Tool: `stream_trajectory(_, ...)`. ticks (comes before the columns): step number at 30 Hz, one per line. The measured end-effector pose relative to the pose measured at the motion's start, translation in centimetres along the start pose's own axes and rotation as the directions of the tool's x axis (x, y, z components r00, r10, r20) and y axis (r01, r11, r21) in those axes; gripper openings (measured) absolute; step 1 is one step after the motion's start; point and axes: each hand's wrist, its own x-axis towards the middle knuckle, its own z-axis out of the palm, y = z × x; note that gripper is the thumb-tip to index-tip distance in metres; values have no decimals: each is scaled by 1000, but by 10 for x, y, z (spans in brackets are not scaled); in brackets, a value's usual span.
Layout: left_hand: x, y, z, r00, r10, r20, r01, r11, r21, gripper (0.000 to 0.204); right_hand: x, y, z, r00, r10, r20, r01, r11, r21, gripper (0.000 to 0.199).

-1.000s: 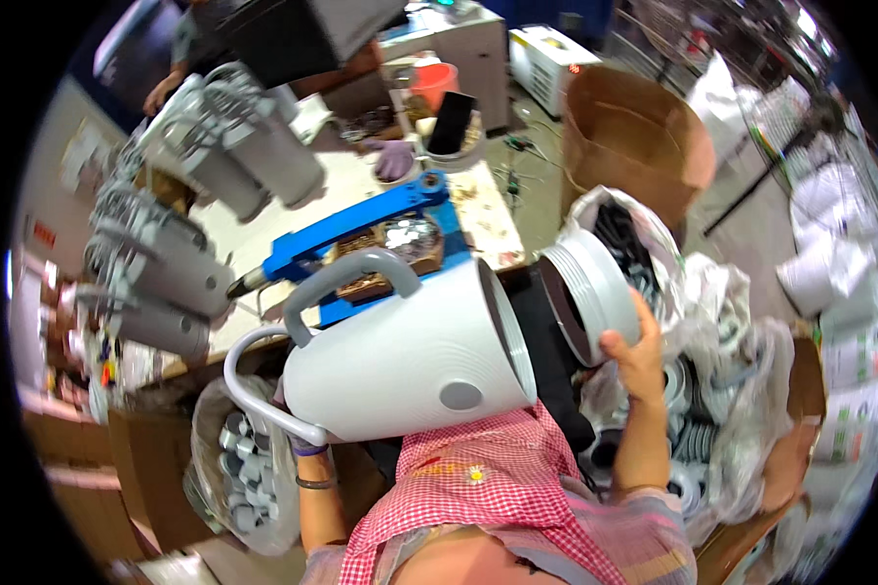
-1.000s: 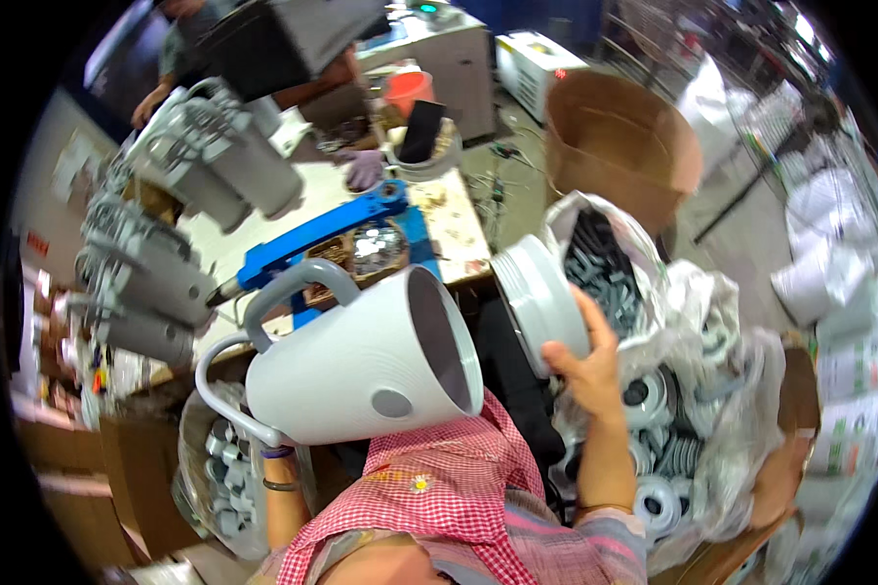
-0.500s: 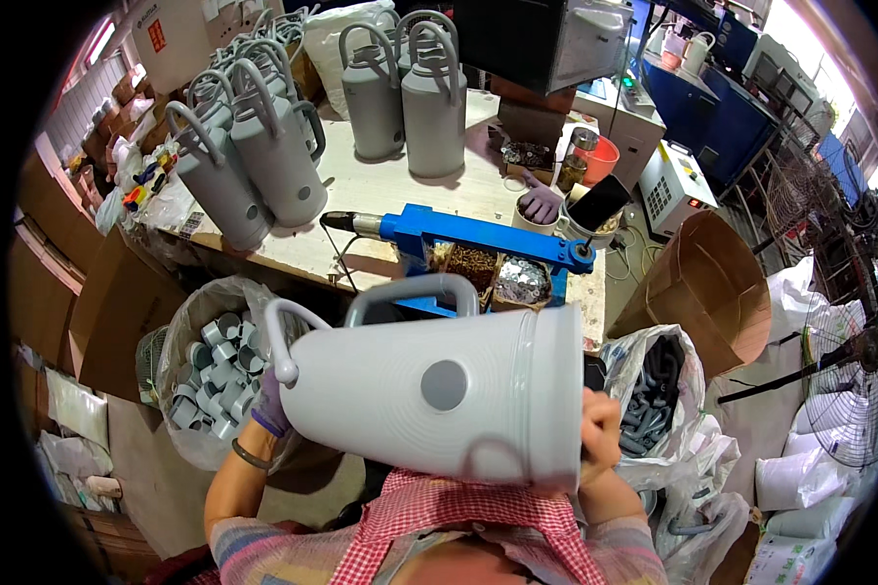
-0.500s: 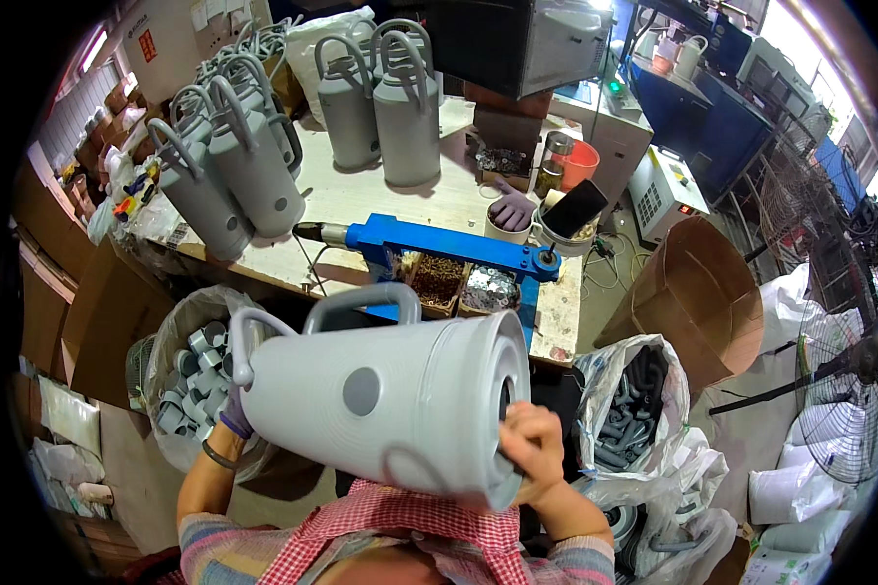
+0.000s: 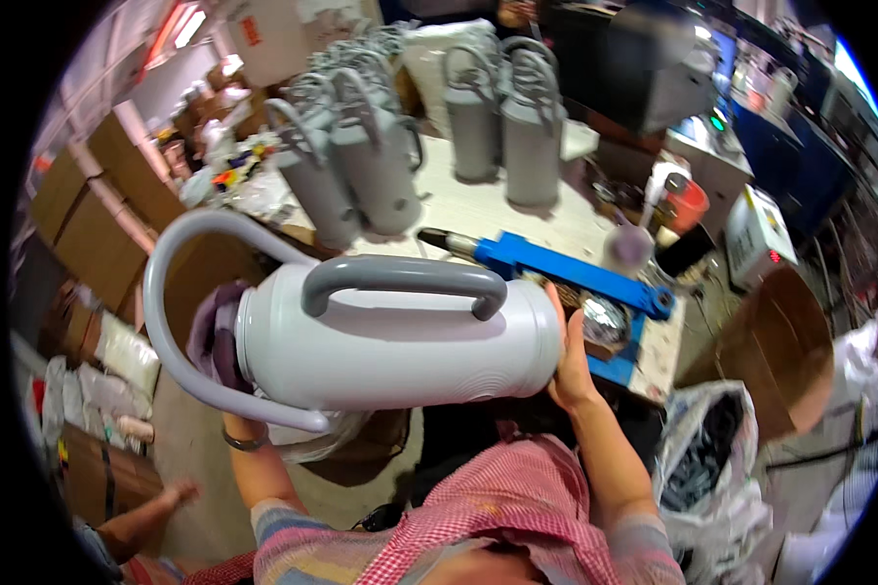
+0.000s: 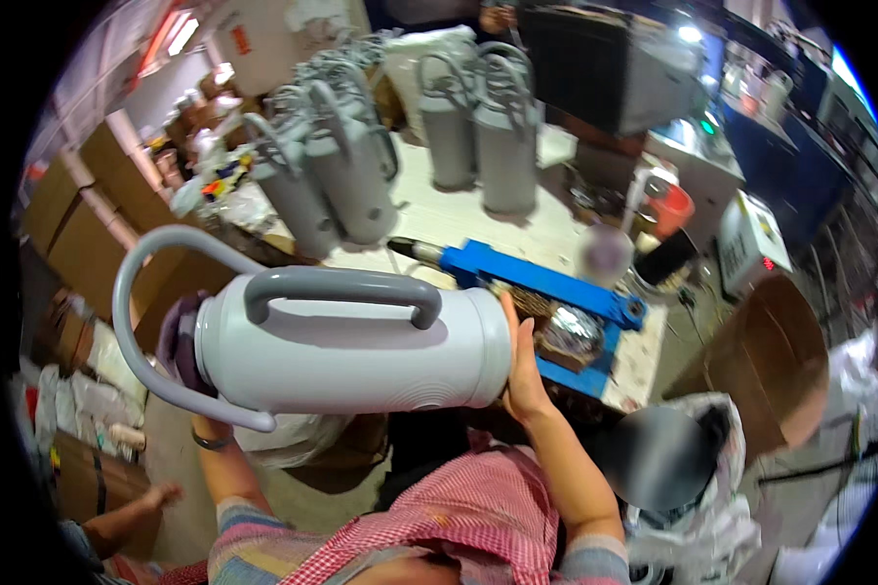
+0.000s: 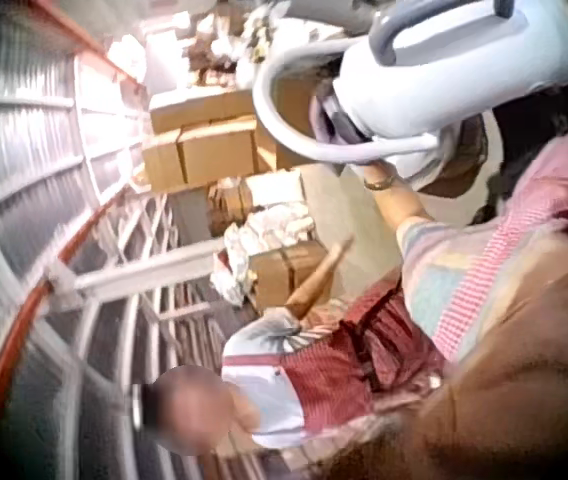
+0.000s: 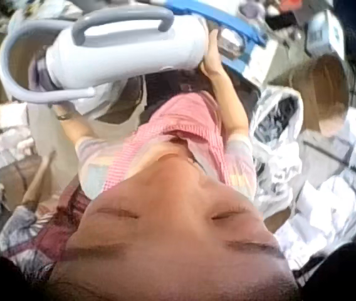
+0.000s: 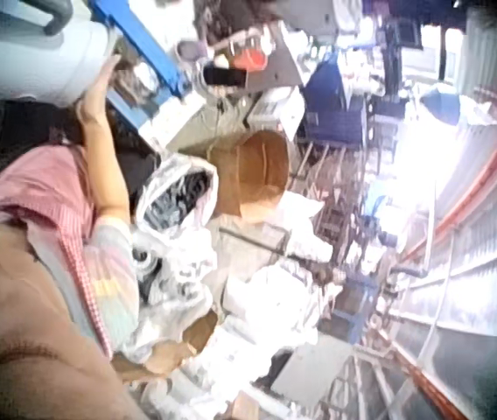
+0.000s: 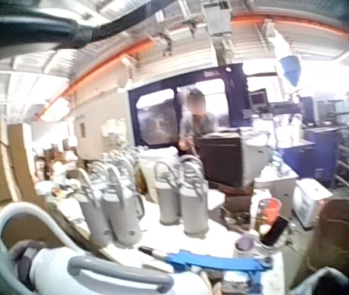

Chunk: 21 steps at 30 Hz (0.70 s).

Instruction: The person assembles gray plastic sprayers at a workbench. They pick up a sprayer body, insert a small metal component into the nozzle area, and attach a gray handle to the top. The person repeats this process for multiple units, placing the finished sprayers on the table.

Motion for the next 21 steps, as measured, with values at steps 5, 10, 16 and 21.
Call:
stream_trajectory(5, 90, 59, 3, 877, 479, -25, -447, 836, 319, 41, 42, -17, -32, 947, -308, -94, 219, 831, -512, 60)
stream_trajectory(10, 223, 40, 49, 774, 566, 282, -542, 362, 758, 40, 35, -45, 15, 943, -237, 234, 332, 613, -717, 59)
stream_trajectory(16, 325, -102, 87, 766, 621, 168, -527, 457, 716, 51, 67, -67, 24, 951, -61, 304, 281, 586, -761, 61)
stream_trajectory(21, 288, -151, 117, 872, 259, -414, -440, 786, -435, 72, 129, -80, 13, 958, -4, 288, 256, 466, -847, 60)
